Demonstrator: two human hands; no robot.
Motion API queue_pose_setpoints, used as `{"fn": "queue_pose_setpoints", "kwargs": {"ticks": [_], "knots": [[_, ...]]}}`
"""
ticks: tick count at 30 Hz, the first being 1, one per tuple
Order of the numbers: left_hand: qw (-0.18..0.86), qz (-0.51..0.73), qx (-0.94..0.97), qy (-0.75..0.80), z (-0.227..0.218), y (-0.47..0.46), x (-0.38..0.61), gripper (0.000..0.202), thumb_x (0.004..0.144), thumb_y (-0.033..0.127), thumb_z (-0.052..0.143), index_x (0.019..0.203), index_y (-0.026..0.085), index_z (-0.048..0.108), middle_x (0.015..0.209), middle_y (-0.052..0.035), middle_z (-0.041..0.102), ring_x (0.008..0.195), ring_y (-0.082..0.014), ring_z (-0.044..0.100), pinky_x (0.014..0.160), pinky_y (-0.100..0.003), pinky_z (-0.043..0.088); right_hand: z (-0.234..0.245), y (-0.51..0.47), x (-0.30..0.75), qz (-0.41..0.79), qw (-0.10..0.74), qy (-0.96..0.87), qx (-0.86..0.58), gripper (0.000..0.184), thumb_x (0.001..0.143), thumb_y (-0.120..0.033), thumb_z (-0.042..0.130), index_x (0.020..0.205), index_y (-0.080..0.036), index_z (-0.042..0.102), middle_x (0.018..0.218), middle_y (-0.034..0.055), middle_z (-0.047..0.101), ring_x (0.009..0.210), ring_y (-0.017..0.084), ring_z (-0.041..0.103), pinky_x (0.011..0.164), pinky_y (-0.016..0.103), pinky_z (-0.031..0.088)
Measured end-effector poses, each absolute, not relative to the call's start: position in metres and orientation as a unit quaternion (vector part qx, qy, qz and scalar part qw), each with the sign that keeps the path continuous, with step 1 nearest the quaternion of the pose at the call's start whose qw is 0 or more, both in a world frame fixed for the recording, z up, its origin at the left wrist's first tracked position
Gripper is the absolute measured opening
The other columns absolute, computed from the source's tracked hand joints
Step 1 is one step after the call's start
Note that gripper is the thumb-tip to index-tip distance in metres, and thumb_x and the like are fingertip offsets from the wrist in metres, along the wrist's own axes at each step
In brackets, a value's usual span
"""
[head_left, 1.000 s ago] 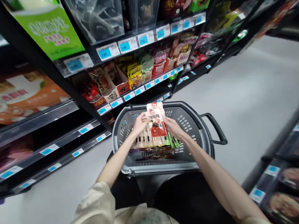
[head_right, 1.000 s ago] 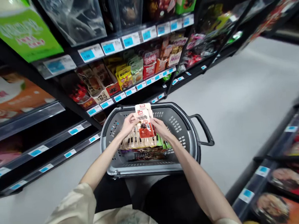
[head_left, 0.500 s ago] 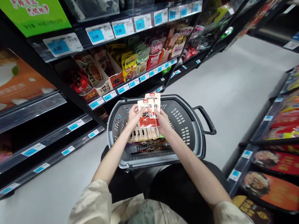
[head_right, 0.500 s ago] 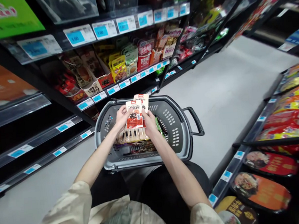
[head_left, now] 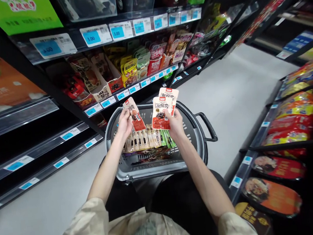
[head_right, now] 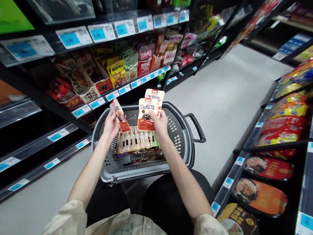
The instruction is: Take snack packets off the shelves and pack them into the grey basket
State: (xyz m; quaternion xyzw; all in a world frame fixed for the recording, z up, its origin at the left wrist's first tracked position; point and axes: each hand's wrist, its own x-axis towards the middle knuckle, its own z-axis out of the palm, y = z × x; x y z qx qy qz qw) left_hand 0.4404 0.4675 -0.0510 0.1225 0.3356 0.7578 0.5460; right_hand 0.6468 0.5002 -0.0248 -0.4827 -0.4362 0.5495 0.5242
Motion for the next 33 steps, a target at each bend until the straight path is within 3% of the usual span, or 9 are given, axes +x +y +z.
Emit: {"fn": "queue_pose_setpoints", "kwargs": {"ticks": [7, 11, 15, 20, 23, 26, 30, 33], "knots": [[0.645, 0.652, 0.23, 0.325, -0.058, 0.459, 0.467, 0.027, 0.082, 0.029, 0.084, 0.097, 0.019, 0.065, 0.102, -0.0056, 0.075, 0.097, -0.0192, 0.072, 0.093, -0.033, 0.056, -0.033, 0.475, 0.626, 0.466, 0.522, -0.515, -0.495, 0.038, 0.076, -0.044, 0.08, 0.096, -0.024, 0.054, 0.097, 0.0041, 0.071, 0.09, 0.022, 0.068, 0.086, 0.039, 0.057], [0.626, 0.661, 0.232, 0.345, -0.065, 0.459, 0.47, 0.031, 0.075, 0.03, 0.089, 0.088, 0.018, 0.063, 0.09, -0.0021, 0.073, 0.079, -0.0136, 0.069, 0.079, -0.026, 0.056, -0.035, 0.476, 0.624, 0.442, 0.527, -0.534, -0.492, 0.033, 0.085, -0.05, 0.071, 0.095, -0.024, 0.054, 0.094, 0.0023, 0.067, 0.088, 0.019, 0.065, 0.086, 0.037, 0.056], [0.584, 0.699, 0.177, 0.372, -0.066, 0.464, 0.464, 0.026, 0.08, 0.027, 0.085, 0.088, 0.02, 0.062, 0.076, 0.0038, 0.067, 0.061, -0.0083, 0.061, 0.064, -0.02, 0.052, -0.022, 0.489, 0.636, 0.47, 0.554, -0.488, -0.485, 0.036, 0.092, -0.06, 0.06, 0.099, -0.026, 0.055, 0.094, 0.0021, 0.067, 0.088, 0.019, 0.067, 0.08, 0.035, 0.058], [0.559, 0.745, 0.125, 0.342, -0.064, 0.469, 0.454, 0.017, 0.086, 0.023, 0.078, 0.092, 0.021, 0.062, 0.079, 0.0039, 0.068, 0.066, -0.0089, 0.064, 0.074, -0.022, 0.055, -0.005, 0.504, 0.659, 0.397, 0.629, -0.446, -0.497, 0.035, 0.092, -0.058, 0.061, 0.102, -0.025, 0.055, 0.099, 0.0035, 0.066, 0.092, 0.02, 0.067, 0.082, 0.034, 0.058], [0.564, 0.749, 0.119, 0.325, -0.065, 0.469, 0.454, 0.012, 0.088, 0.021, 0.074, 0.092, 0.022, 0.063, 0.076, 0.0049, 0.066, 0.065, -0.0082, 0.063, 0.081, -0.023, 0.056, -0.007, 0.49, 0.652, 0.377, 0.588, -0.503, -0.509, 0.034, 0.095, -0.058, 0.057, 0.104, -0.025, 0.059, 0.099, 0.0041, 0.067, 0.094, 0.021, 0.066, 0.084, 0.035, 0.057], [0.569, 0.734, 0.139, 0.343, -0.069, 0.466, 0.457, 0.014, 0.086, 0.027, 0.075, 0.093, 0.022, 0.064, 0.075, 0.0037, 0.067, 0.07, -0.0114, 0.066, 0.086, -0.027, 0.057, -0.016, 0.461, 0.628, 0.388, 0.473, -0.644, -0.459, 0.031, 0.097, -0.054, 0.057, 0.103, -0.026, 0.067, 0.105, 0.0055, 0.07, 0.096, 0.023, 0.066, 0.091, 0.039, 0.056], [0.603, 0.685, 0.161, 0.376, -0.073, 0.457, 0.457, 0.039, 0.088, 0.059, 0.064, 0.092, 0.02, 0.067, 0.082, -0.0059, 0.072, 0.091, -0.0252, 0.073, 0.085, -0.038, 0.06, -0.021, 0.428, 0.602, 0.418, 0.365, -0.762, -0.334, 0.033, 0.097, -0.044, 0.06, 0.124, -0.028, 0.071, 0.136, 0.0079, 0.065, 0.122, 0.026, 0.063, 0.11, 0.044, 0.047], [0.587, 0.68, 0.179, 0.402, -0.071, 0.45, 0.453, 0.055, 0.087, 0.076, 0.055, 0.089, 0.022, 0.065, 0.072, -0.0045, 0.064, 0.077, -0.0226, 0.07, 0.074, -0.035, 0.06, -0.022, 0.424, 0.6, 0.442, 0.351, -0.76, -0.322, 0.031, 0.098, -0.044, 0.057, 0.121, -0.028, 0.072, 0.133, 0.0076, 0.065, 0.117, 0.024, 0.064, 0.102, 0.041, 0.052]]}}
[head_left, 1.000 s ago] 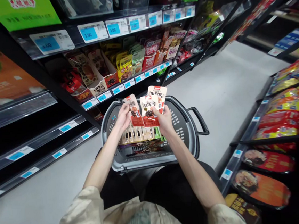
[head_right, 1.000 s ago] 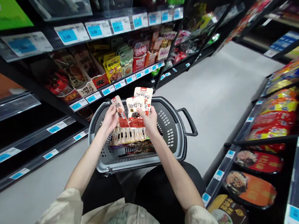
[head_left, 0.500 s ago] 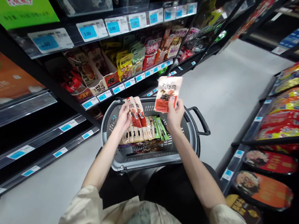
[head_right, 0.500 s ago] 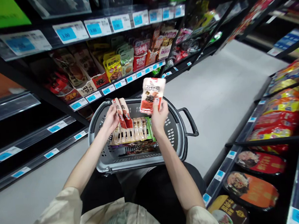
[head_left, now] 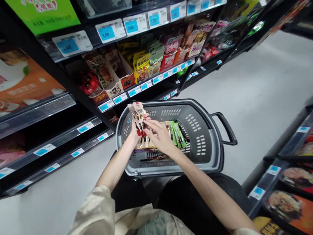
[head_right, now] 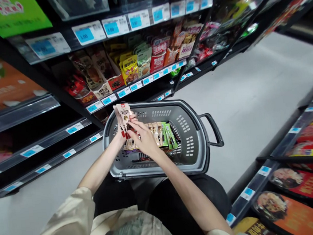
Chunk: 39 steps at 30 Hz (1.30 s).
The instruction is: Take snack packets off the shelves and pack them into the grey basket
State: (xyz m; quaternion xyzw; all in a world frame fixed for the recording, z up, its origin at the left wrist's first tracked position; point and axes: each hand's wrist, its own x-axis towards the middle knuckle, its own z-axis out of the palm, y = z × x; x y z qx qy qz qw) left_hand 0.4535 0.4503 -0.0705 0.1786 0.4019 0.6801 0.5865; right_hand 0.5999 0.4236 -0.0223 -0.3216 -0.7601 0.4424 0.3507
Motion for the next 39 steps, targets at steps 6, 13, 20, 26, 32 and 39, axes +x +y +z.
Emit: {"fn": "queue_pose_setpoints", "kwargs": {"ticks": [6, 13, 20, 26, 32, 39], "knots": [[0.574, 0.674, 0.195, 0.422, -0.065, 0.449, 0.461, 0.053, 0.085, 0.077, 0.058, 0.089, 0.024, 0.062, 0.073, -0.0037, 0.059, 0.074, -0.0192, 0.064, 0.071, -0.031, 0.057, -0.035, 0.437, 0.603, 0.56, 0.354, -0.576, -0.48, 0.052, 0.064, -0.057, 0.089, 0.097, -0.023, 0.064, 0.103, 0.0051, 0.068, 0.086, 0.02, 0.066, 0.074, 0.036, 0.059], [0.568, 0.656, 0.147, 0.475, -0.075, 0.456, 0.467, 0.039, 0.086, 0.057, 0.065, 0.09, 0.018, 0.068, 0.084, -0.0055, 0.074, 0.087, -0.0237, 0.071, 0.079, -0.033, 0.058, -0.044, 0.435, 0.596, 0.741, 0.318, -0.391, -0.445, 0.055, 0.058, -0.052, 0.093, 0.097, -0.022, 0.068, 0.087, -0.0004, 0.074, 0.068, 0.012, 0.065, 0.05, 0.021, 0.046], [0.585, 0.679, 0.144, 0.42, -0.068, 0.461, 0.465, 0.055, 0.089, 0.067, 0.059, 0.101, 0.015, 0.071, 0.097, -0.0107, 0.078, 0.106, -0.0316, 0.072, 0.095, -0.043, 0.058, -0.039, 0.443, 0.595, 0.651, 0.425, -0.407, -0.479, 0.047, 0.065, -0.049, 0.088, 0.097, -0.02, 0.07, 0.096, 0.0051, 0.077, 0.078, 0.02, 0.07, 0.063, 0.03, 0.057], [0.59, 0.685, 0.205, 0.376, -0.05, 0.455, 0.475, 0.048, 0.084, 0.044, 0.079, 0.121, 0.017, 0.067, 0.116, -0.0103, 0.077, 0.117, -0.0323, 0.07, 0.104, -0.046, 0.055, -0.039, 0.456, 0.606, 0.548, 0.449, -0.504, -0.494, 0.039, 0.08, -0.053, 0.074, 0.099, -0.02, 0.069, 0.082, 0.0036, 0.071, 0.063, 0.017, 0.06, 0.052, 0.03, 0.051], [0.554, 0.707, 0.209, 0.387, -0.051, 0.456, 0.477, 0.055, 0.076, 0.038, 0.088, 0.122, 0.018, 0.065, 0.123, -0.0105, 0.075, 0.123, -0.0315, 0.067, 0.111, -0.048, 0.05, -0.044, 0.458, 0.613, 0.452, 0.496, -0.547, -0.5, 0.046, 0.082, -0.049, 0.075, 0.117, -0.022, 0.064, 0.104, 0.0063, 0.072, 0.091, 0.022, 0.066, 0.077, 0.038, 0.059], [0.519, 0.728, 0.221, 0.389, -0.057, 0.459, 0.472, 0.069, 0.061, 0.041, 0.098, 0.117, 0.017, 0.065, 0.122, -0.013, 0.075, 0.122, -0.0329, 0.068, 0.111, -0.05, 0.05, -0.033, 0.47, 0.623, 0.466, 0.464, -0.583, -0.477, 0.033, 0.083, -0.047, 0.073, 0.102, -0.021, 0.072, 0.085, 0.0028, 0.072, 0.074, 0.02, 0.065, 0.069, 0.039, 0.06]]}}
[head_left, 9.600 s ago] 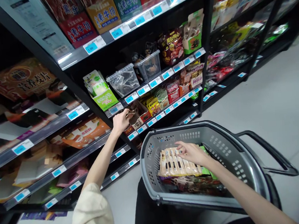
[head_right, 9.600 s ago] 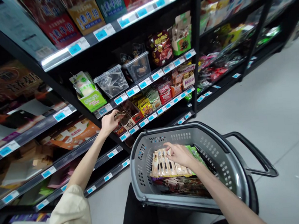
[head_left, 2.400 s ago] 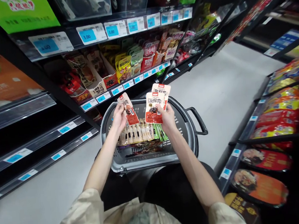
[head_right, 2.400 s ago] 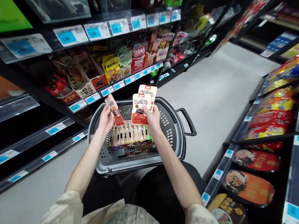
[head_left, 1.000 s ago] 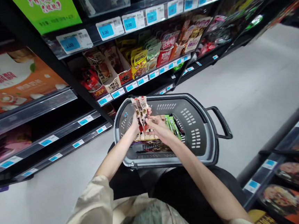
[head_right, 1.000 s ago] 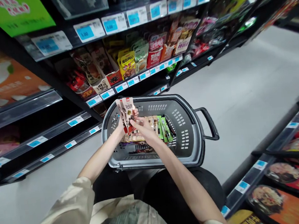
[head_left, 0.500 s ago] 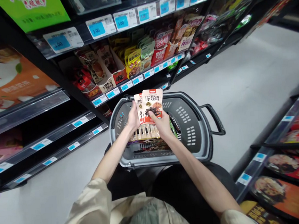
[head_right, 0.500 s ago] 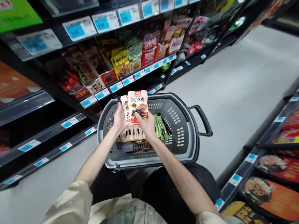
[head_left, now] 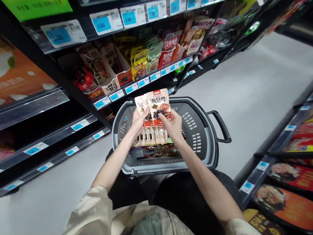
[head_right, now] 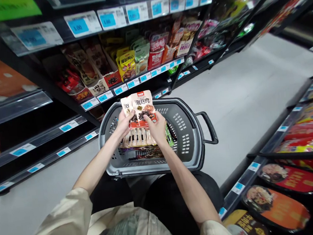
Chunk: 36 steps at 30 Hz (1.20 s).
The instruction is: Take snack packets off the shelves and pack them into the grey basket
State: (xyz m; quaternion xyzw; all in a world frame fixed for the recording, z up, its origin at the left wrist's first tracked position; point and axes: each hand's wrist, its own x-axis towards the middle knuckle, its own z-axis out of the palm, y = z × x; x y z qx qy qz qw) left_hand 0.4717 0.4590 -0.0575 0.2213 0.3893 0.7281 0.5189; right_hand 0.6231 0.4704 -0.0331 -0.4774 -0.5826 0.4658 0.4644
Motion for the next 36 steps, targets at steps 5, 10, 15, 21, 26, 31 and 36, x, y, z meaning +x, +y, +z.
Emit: {"fn": "queue_pose_setpoints", "kwargs": {"ticks": [5, 10, 15, 21, 26, 31, 36], "knots": [[0.48, 0.746, 0.191, 0.42, -0.061, 0.462, 0.466, 0.068, 0.06, 0.036, 0.098, 0.116, 0.018, 0.065, 0.125, -0.0126, 0.075, 0.124, -0.0309, 0.067, 0.113, -0.049, 0.049, -0.011, 0.502, 0.653, 0.334, 0.585, -0.549, -0.494, 0.032, 0.084, -0.048, 0.073, 0.099, -0.02, 0.071, 0.098, 0.0048, 0.073, 0.092, 0.021, 0.069, 0.085, 0.039, 0.059], [0.481, 0.75, 0.187, 0.414, -0.062, 0.462, 0.465, 0.068, 0.06, 0.034, 0.098, 0.117, 0.018, 0.065, 0.124, -0.0116, 0.075, 0.12, -0.0294, 0.069, 0.112, -0.049, 0.05, -0.006, 0.509, 0.664, 0.472, 0.608, -0.44, -0.462, 0.047, 0.08, -0.051, 0.077, 0.113, -0.02, 0.067, 0.104, 0.0059, 0.074, 0.081, 0.018, 0.071, 0.075, 0.037, 0.061], [0.487, 0.745, 0.201, 0.409, -0.064, 0.461, 0.474, 0.068, 0.052, 0.036, 0.101, 0.109, 0.017, 0.069, 0.112, -0.0087, 0.079, 0.108, -0.0273, 0.074, 0.107, -0.046, 0.054, -0.024, 0.48, 0.633, 0.566, 0.466, -0.535, -0.419, 0.032, 0.076, -0.043, 0.083, 0.095, -0.019, 0.073, 0.089, 0.0022, 0.075, 0.077, 0.017, 0.068, 0.077, 0.035, 0.058], [0.524, 0.738, 0.162, 0.394, -0.057, 0.46, 0.477, 0.051, 0.069, 0.04, 0.094, 0.107, 0.017, 0.069, 0.114, -0.0106, 0.079, 0.116, -0.0301, 0.072, 0.109, -0.049, 0.053, -0.027, 0.481, 0.629, 0.461, 0.515, -0.549, -0.47, 0.024, 0.074, -0.037, 0.082, 0.079, -0.017, 0.069, 0.072, -0.001, 0.069, 0.065, 0.014, 0.06, 0.066, 0.031, 0.053], [0.556, 0.731, 0.145, 0.369, -0.042, 0.456, 0.474, 0.041, 0.085, 0.042, 0.08, 0.115, 0.017, 0.069, 0.108, -0.0127, 0.079, 0.122, -0.0332, 0.069, 0.11, -0.053, 0.051, -0.01, 0.505, 0.649, 0.476, 0.667, -0.408, -0.403, 0.034, 0.074, -0.041, 0.083, 0.098, -0.022, 0.067, 0.095, 0.0012, 0.073, 0.087, 0.017, 0.07, 0.086, 0.038, 0.059], [0.555, 0.74, 0.115, 0.362, -0.04, 0.454, 0.475, 0.04, 0.089, 0.043, 0.074, 0.121, 0.019, 0.069, 0.118, -0.0104, 0.078, 0.122, -0.0309, 0.069, 0.109, -0.05, 0.052, -0.01, 0.5, 0.643, 0.527, 0.658, -0.398, -0.36, 0.043, 0.078, -0.044, 0.078, 0.112, -0.026, 0.06, 0.12, 0.0042, 0.071, 0.108, 0.021, 0.069, 0.099, 0.045, 0.056], [0.569, 0.737, 0.137, 0.337, -0.047, 0.452, 0.479, 0.056, 0.072, 0.054, 0.087, 0.112, 0.018, 0.072, 0.114, -0.0102, 0.078, 0.109, -0.0295, 0.073, 0.102, -0.044, 0.056, -0.023, 0.465, 0.616, 0.41, 0.483, -0.63, -0.448, 0.038, 0.081, -0.041, 0.075, 0.111, -0.023, 0.062, 0.109, 0.0079, 0.072, 0.097, 0.025, 0.067, 0.093, 0.047, 0.055]]}}
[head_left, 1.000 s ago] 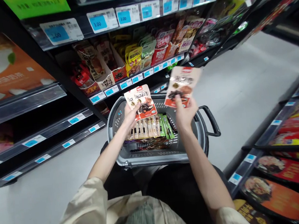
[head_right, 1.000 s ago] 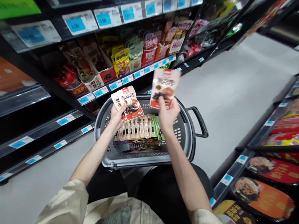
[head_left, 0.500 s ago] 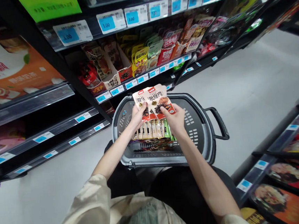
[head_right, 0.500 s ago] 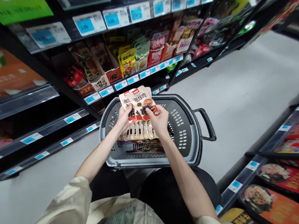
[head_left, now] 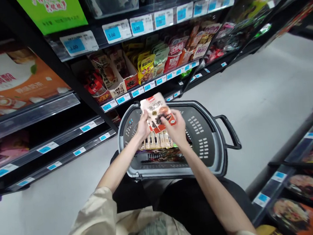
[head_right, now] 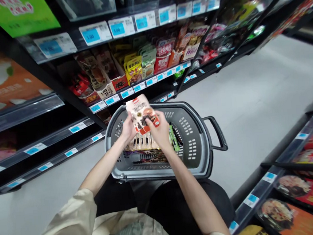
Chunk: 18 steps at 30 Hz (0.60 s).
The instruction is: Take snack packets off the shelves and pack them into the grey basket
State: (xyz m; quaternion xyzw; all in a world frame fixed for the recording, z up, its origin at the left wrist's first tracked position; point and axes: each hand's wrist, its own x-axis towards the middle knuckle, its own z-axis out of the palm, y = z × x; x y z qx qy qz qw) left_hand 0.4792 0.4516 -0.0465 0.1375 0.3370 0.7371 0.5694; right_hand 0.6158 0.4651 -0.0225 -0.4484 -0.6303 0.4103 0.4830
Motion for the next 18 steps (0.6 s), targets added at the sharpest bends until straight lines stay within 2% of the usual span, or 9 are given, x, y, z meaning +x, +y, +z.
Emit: {"fn": "queue_pose_setpoints", "kwargs": {"ticks": [3, 6, 11, 13, 15, 18], "knots": [[0.534, 0.736, 0.172, 0.379, -0.05, 0.451, 0.48, 0.057, 0.057, 0.04, 0.097, 0.102, 0.015, 0.072, 0.098, -0.0071, 0.079, 0.093, -0.0248, 0.075, 0.096, -0.039, 0.057, -0.024, 0.453, 0.608, 0.342, 0.429, -0.71, -0.441, 0.033, 0.085, -0.043, 0.07, 0.11, -0.022, 0.064, 0.107, 0.0101, 0.07, 0.102, 0.029, 0.064, 0.097, 0.049, 0.051], [0.505, 0.73, 0.197, 0.415, -0.053, 0.451, 0.478, 0.055, 0.057, 0.037, 0.097, 0.1, 0.015, 0.071, 0.097, -0.0062, 0.078, 0.088, -0.0221, 0.075, 0.095, -0.039, 0.057, -0.024, 0.461, 0.613, 0.347, 0.448, -0.707, -0.423, 0.036, 0.083, -0.046, 0.073, 0.11, -0.023, 0.067, 0.115, 0.0115, 0.067, 0.11, 0.03, 0.061, 0.101, 0.047, 0.049], [0.465, 0.716, 0.258, 0.452, -0.054, 0.45, 0.479, 0.058, 0.055, 0.039, 0.098, 0.101, 0.014, 0.072, 0.102, -0.009, 0.079, 0.093, -0.0238, 0.074, 0.096, -0.04, 0.057, -0.031, 0.484, 0.624, 0.509, 0.558, -0.415, -0.507, 0.051, 0.087, -0.061, 0.061, 0.126, -0.027, 0.058, 0.131, 0.0072, 0.066, 0.116, 0.023, 0.065, 0.091, 0.038, 0.053], [0.459, 0.699, 0.293, 0.463, -0.055, 0.448, 0.483, 0.054, 0.056, 0.04, 0.097, 0.096, 0.014, 0.074, 0.098, -0.0094, 0.079, 0.09, -0.0241, 0.075, 0.092, -0.039, 0.058, -0.035, 0.481, 0.618, 0.573, 0.537, -0.363, -0.501, 0.052, 0.087, -0.066, 0.059, 0.122, -0.028, 0.061, 0.131, 0.0052, 0.068, 0.119, 0.023, 0.065, 0.09, 0.037, 0.055], [0.43, 0.695, 0.308, 0.488, -0.054, 0.446, 0.486, 0.053, 0.054, 0.04, 0.097, 0.093, 0.014, 0.073, 0.094, -0.0093, 0.079, 0.085, -0.0235, 0.074, 0.086, -0.037, 0.059, -0.04, 0.472, 0.608, 0.654, 0.482, -0.377, -0.444, 0.052, 0.085, -0.07, 0.06, 0.115, -0.028, 0.065, 0.129, 0.0052, 0.071, 0.121, 0.025, 0.065, 0.091, 0.039, 0.056], [0.324, 0.728, 0.285, 0.532, -0.052, 0.444, 0.487, 0.051, 0.056, 0.041, 0.096, 0.092, 0.014, 0.072, 0.091, -0.0093, 0.079, 0.081, -0.0228, 0.074, 0.08, -0.034, 0.06, -0.05, 0.463, 0.598, 0.706, 0.469, -0.333, -0.413, 0.048, 0.086, -0.07, 0.059, 0.11, -0.029, 0.066, 0.13, 0.0043, 0.071, 0.123, 0.025, 0.064, 0.097, 0.041, 0.055]]}}
